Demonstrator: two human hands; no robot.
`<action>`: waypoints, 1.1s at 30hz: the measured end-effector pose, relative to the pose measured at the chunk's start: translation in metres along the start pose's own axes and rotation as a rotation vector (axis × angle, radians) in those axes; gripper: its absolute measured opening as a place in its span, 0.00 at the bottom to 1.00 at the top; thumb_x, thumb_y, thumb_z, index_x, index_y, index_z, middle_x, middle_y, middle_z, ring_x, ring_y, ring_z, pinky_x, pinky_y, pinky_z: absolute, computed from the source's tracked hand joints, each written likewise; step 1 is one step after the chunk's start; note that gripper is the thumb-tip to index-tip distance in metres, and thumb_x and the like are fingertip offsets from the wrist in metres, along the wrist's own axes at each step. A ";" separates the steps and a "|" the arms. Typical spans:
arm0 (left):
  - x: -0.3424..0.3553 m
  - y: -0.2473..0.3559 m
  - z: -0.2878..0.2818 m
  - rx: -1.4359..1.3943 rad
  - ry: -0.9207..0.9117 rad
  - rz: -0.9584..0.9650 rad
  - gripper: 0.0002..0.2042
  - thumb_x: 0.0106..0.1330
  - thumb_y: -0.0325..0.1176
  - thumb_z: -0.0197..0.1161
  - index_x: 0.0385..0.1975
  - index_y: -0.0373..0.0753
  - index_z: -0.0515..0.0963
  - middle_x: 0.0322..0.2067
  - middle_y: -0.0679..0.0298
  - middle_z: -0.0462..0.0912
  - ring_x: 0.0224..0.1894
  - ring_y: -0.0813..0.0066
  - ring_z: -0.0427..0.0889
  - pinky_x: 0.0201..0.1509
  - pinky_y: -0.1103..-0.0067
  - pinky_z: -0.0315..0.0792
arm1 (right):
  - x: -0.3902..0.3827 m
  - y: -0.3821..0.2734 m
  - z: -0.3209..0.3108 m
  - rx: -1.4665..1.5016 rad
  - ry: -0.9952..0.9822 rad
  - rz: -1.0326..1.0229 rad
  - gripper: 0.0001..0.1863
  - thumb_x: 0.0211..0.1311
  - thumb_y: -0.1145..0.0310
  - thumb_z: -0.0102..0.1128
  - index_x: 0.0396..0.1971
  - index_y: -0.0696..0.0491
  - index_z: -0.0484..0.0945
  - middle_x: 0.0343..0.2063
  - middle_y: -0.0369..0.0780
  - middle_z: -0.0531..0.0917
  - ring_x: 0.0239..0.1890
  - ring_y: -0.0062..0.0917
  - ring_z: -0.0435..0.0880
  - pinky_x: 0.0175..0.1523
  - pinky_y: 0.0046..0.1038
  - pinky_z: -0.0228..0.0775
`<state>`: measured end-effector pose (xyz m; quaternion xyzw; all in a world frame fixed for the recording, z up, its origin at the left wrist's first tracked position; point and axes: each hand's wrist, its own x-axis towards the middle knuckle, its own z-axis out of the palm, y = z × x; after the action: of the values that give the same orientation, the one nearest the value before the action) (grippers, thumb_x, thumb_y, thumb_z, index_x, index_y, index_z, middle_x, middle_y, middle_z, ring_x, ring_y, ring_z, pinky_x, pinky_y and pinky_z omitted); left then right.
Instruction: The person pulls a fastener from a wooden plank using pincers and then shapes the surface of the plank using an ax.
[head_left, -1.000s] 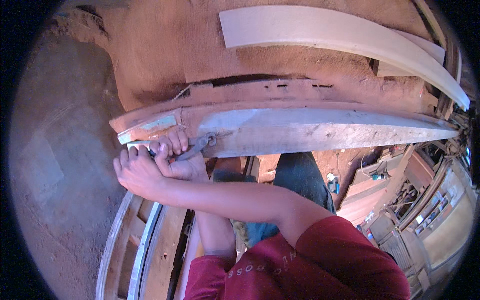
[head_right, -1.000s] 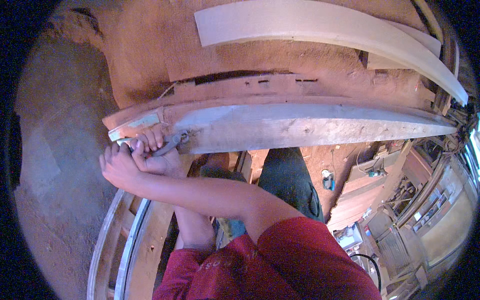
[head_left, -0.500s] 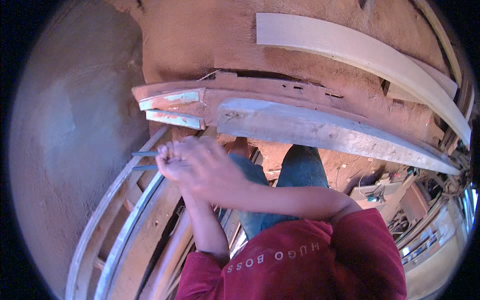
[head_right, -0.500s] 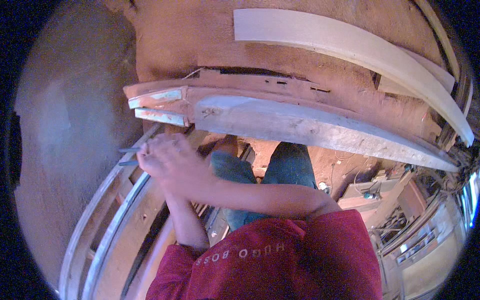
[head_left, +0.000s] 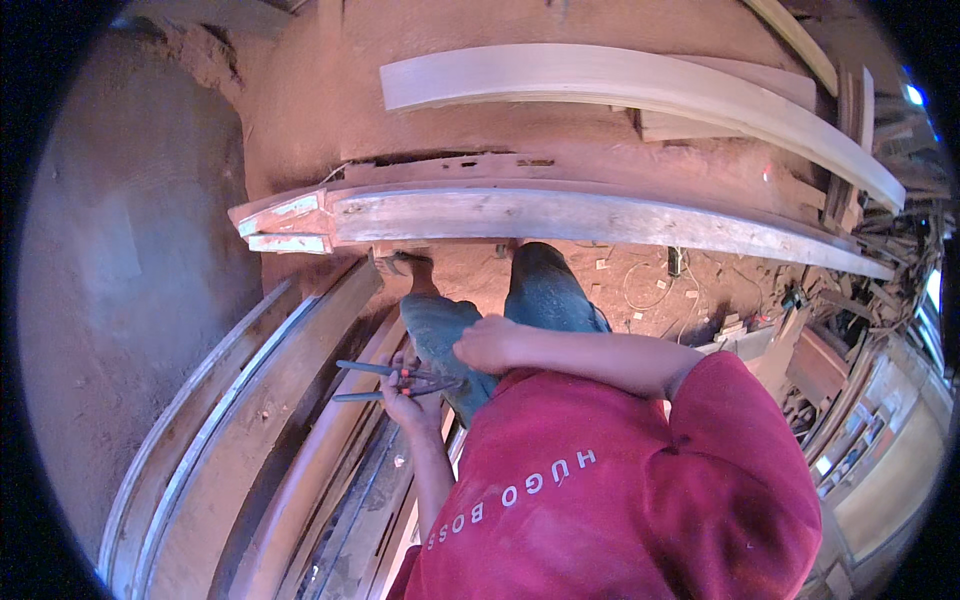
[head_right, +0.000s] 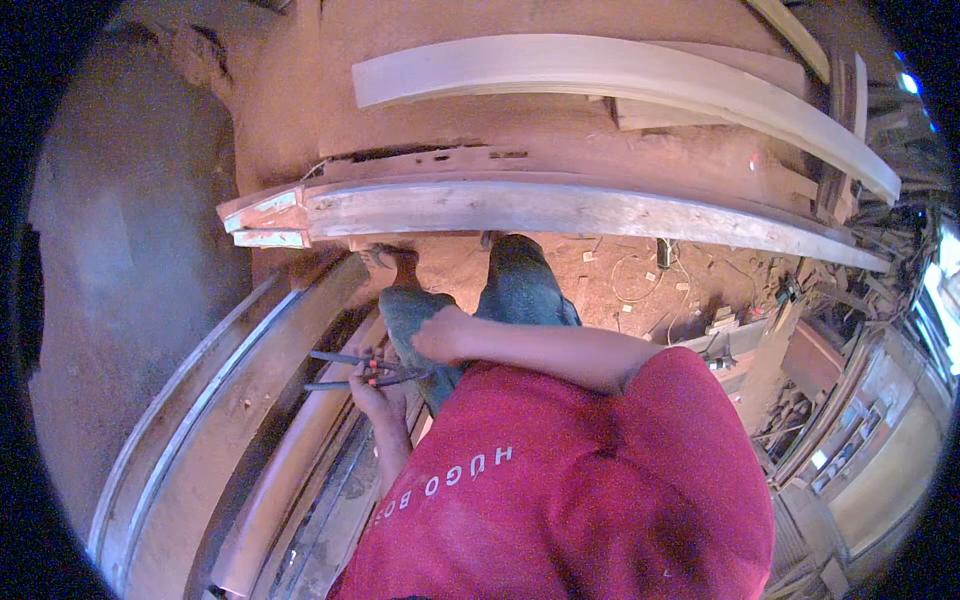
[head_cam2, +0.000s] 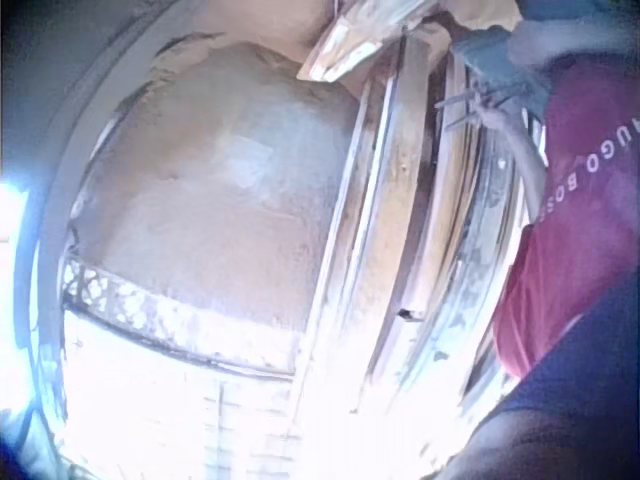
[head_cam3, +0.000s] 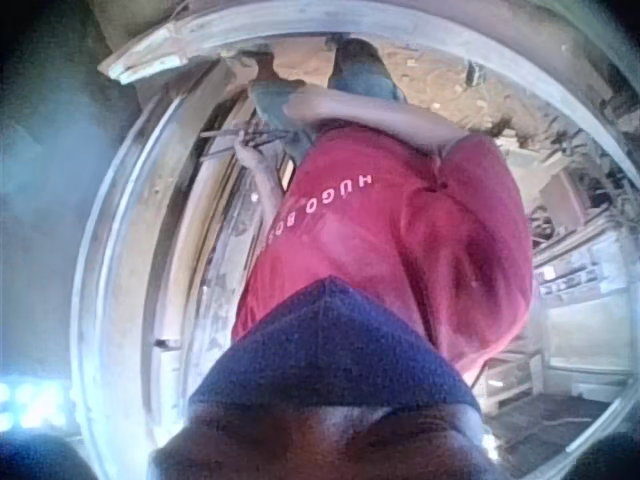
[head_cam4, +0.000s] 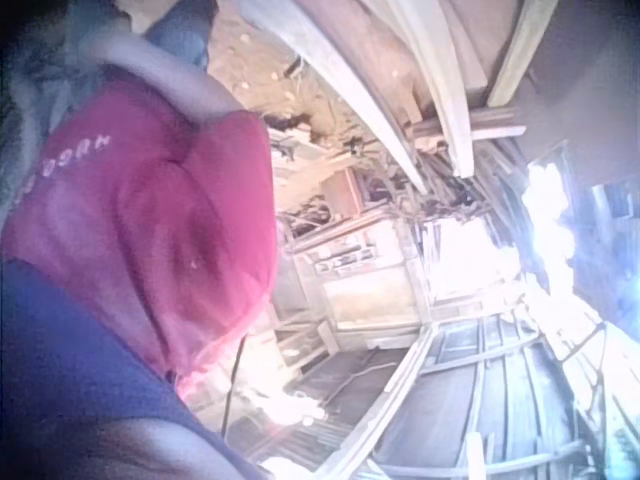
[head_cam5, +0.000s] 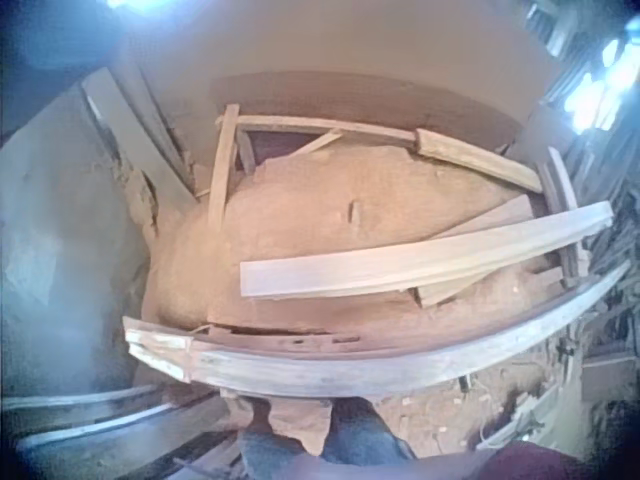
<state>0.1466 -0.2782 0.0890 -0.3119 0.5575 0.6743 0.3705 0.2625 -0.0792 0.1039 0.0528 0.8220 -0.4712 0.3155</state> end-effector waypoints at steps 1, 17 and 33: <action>0.003 -0.002 -0.015 0.033 -0.022 0.056 0.27 0.63 0.33 0.53 0.65 0.43 0.64 0.50 0.60 0.75 0.49 0.63 0.76 0.60 0.61 0.69 | -0.008 0.008 -0.006 -0.031 -0.009 0.022 0.12 0.59 0.62 0.61 0.33 0.56 0.84 0.33 0.47 0.87 0.40 0.42 0.87 0.42 0.41 0.79; -0.053 -0.016 0.033 0.778 -0.405 0.399 0.23 0.61 0.27 0.51 0.59 0.34 0.68 0.36 0.58 0.80 0.26 0.75 0.77 0.32 0.80 0.71 | -0.258 0.127 -0.091 0.497 1.828 0.187 0.15 0.66 0.60 0.62 0.39 0.58 0.82 0.29 0.36 0.83 0.32 0.17 0.78 0.36 0.23 0.71; -0.100 -0.079 0.073 2.107 -1.397 0.828 0.16 0.51 0.28 0.69 0.41 0.35 0.81 0.35 0.47 0.83 0.41 0.45 0.82 0.46 0.60 0.75 | -0.221 0.003 0.150 0.159 1.009 0.146 0.24 0.52 0.55 0.68 0.49 0.49 0.78 0.47 0.42 0.81 0.54 0.38 0.78 0.54 0.42 0.68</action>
<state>0.2661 -0.2137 0.1451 0.7231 0.5569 0.0032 0.4087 0.5097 -0.1521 0.1743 0.3546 0.8276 -0.4250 -0.0932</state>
